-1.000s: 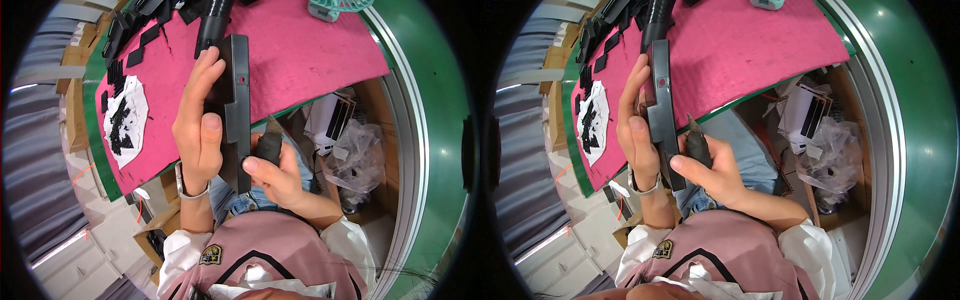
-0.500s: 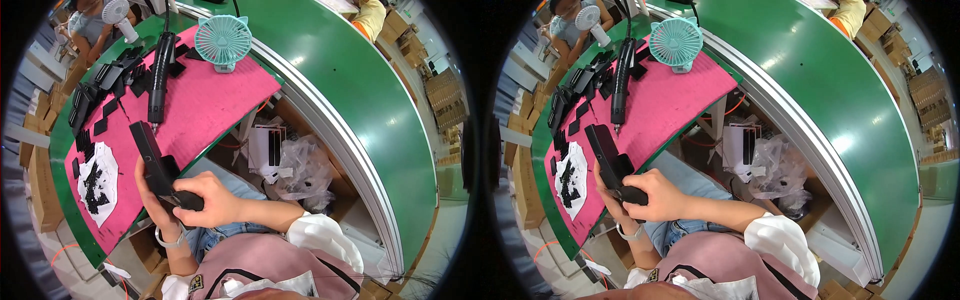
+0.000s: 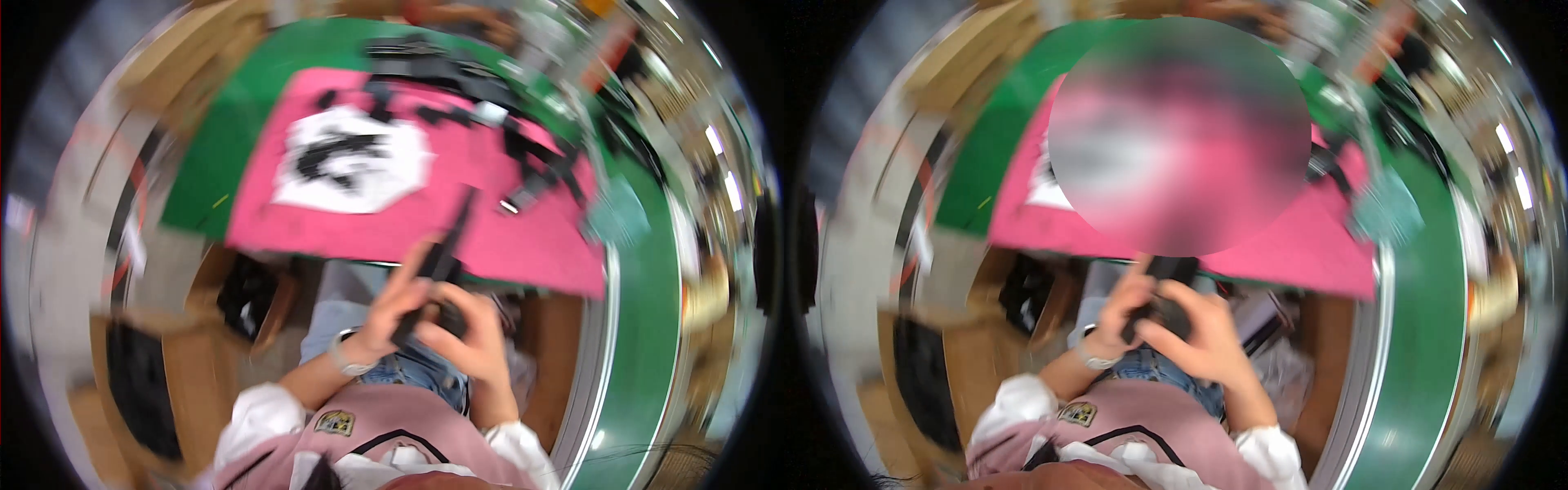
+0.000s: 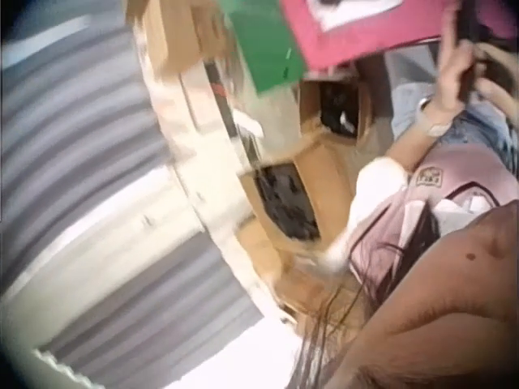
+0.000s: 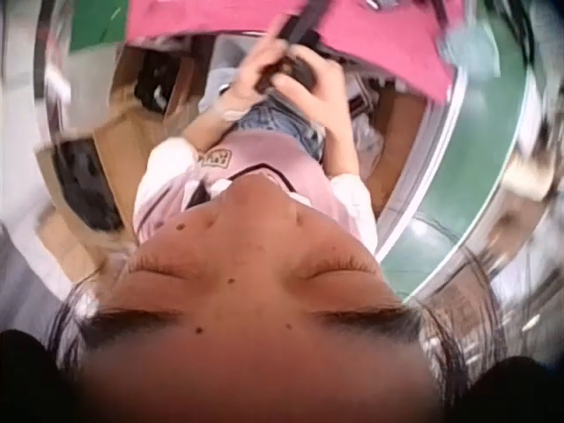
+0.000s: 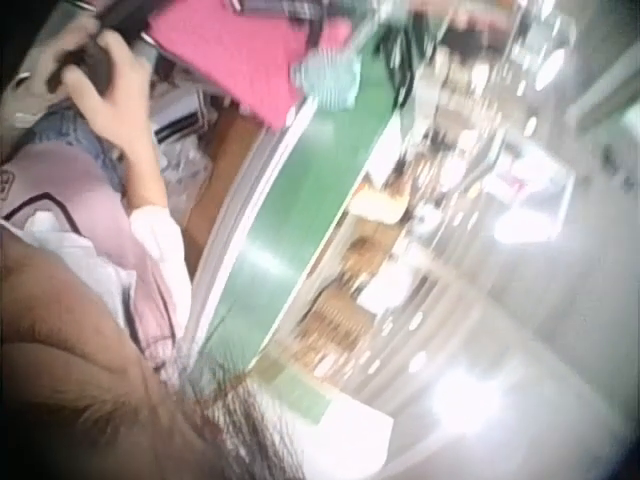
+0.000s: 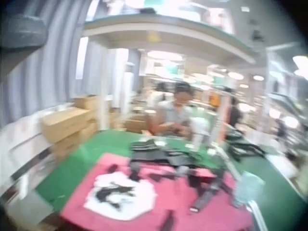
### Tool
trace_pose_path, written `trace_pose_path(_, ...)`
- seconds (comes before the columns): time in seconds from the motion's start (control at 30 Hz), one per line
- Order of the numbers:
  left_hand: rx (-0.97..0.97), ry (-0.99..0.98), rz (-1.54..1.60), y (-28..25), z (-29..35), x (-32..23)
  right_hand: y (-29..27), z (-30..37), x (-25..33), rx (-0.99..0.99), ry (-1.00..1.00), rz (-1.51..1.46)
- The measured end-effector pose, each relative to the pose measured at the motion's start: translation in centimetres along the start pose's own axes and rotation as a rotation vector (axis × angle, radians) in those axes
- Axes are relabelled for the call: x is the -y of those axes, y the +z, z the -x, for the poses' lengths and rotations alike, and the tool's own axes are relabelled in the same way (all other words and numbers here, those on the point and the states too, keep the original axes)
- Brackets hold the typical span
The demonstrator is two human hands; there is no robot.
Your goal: Assembling plastic components by inserting screws and attaching parts at a workbench.
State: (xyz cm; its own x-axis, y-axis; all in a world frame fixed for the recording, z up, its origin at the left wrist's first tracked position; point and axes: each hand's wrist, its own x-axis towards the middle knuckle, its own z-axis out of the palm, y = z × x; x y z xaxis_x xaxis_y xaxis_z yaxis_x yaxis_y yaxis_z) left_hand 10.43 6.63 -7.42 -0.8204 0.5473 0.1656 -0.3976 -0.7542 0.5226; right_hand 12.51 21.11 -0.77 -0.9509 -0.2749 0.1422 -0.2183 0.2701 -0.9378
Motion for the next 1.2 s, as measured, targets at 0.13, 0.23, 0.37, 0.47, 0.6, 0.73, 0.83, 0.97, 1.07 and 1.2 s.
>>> trace_pose_path(0.13, 0.029, -0.089, 0.017, 0.3, 0.4, -1.0, 0.8, 1.4, -1.2, 0.008, 0.011, -0.130)
trace_pose_path(0.23, 0.167, 0.034, 0.159, -0.9, 3.1, -1.7, 1.9, 0.3, 0.7, 0.167, 0.137, -0.137)
trace_pose_path(0.37, -0.046, 0.122, 0.222, -3.7, 8.4, -1.7, 6.3, -1.7, 1.4, 0.376, 0.033, 0.056)
trace_pose_path(0.47, -0.160, 0.263, 0.584, -5.8, 14.6, -3.5, 8.1, -2.8, 2.5, 0.401, -0.075, 0.191)
trace_pose_path(0.6, -0.348, 0.810, 0.872, -9.4, 22.7, -7.3, 9.4, -3.5, 2.1, 0.368, -0.149, 0.239)
trace_pose_path(0.73, -1.168, 1.185, 0.009, -16.1, 33.1, -13.3, 10.5, -3.6, 1.8, 0.426, -0.246, 0.471)
trace_pose_path(0.83, -1.595, 1.263, -0.251, -21.1, 42.4, -20.5, 11.8, -3.3, 1.0, 0.467, -0.324, 0.561)
trace_pose_path(0.97, -2.497, 0.832, -1.347, -26.6, 54.5, -27.9, 12.7, -2.3, 0.4, 0.509, -0.307, 0.583)
trace_pose_path(1.07, -2.487, 0.560, -1.801, -29.4, 58.0, -29.1, 11.8, -1.9, 0.0, 0.512, -0.296, 0.592)
trace_pose_path(1.2, -2.198, 0.827, -1.109, -31.1, 49.4, -25.5, 10.6, -2.0, 0.0, 0.386, -0.213, 0.555)
